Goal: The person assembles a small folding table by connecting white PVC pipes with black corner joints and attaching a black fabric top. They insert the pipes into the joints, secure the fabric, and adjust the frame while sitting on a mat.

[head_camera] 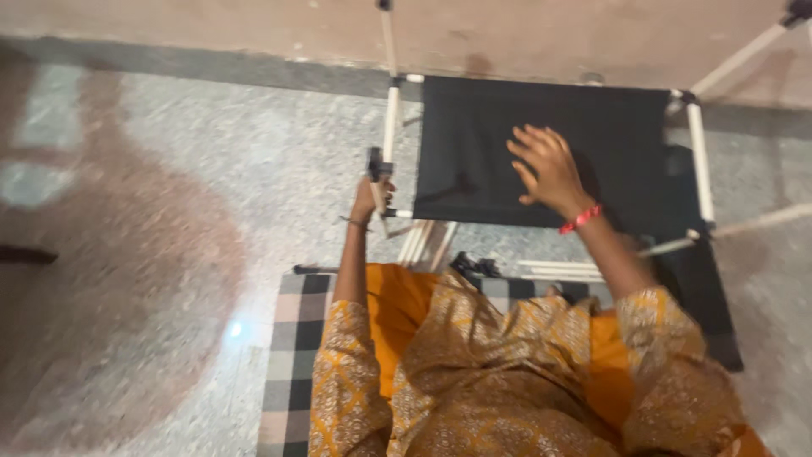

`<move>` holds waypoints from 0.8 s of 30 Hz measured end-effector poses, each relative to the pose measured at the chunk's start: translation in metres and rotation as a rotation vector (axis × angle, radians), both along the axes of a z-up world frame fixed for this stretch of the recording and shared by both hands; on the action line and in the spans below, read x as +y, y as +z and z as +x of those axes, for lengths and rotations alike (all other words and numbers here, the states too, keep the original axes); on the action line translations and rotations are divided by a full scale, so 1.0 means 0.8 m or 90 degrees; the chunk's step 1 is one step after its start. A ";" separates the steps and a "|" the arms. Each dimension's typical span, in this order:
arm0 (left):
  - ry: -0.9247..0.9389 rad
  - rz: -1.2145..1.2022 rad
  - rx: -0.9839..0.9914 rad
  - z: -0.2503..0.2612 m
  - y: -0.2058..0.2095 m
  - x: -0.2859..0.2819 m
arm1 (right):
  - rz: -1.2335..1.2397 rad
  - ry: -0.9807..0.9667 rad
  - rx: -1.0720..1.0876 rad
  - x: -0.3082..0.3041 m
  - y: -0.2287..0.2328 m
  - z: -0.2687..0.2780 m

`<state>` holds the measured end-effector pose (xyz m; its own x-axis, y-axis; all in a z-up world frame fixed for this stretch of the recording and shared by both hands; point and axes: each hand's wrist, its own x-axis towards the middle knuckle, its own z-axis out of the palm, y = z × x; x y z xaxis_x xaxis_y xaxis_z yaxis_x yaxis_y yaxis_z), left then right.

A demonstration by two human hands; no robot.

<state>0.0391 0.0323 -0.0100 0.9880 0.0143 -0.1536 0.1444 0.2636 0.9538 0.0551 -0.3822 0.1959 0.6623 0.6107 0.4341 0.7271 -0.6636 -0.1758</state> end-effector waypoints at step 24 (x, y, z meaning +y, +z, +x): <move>0.213 0.159 -0.243 -0.076 0.009 -0.044 | 0.761 -0.457 0.069 -0.407 -0.137 -0.067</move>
<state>-0.0216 -0.0030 -0.0026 0.9082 0.3260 0.2624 -0.2759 -0.0051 0.9612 0.0015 -0.7079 0.0862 0.7326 -0.5702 0.3716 0.2432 -0.2907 -0.9254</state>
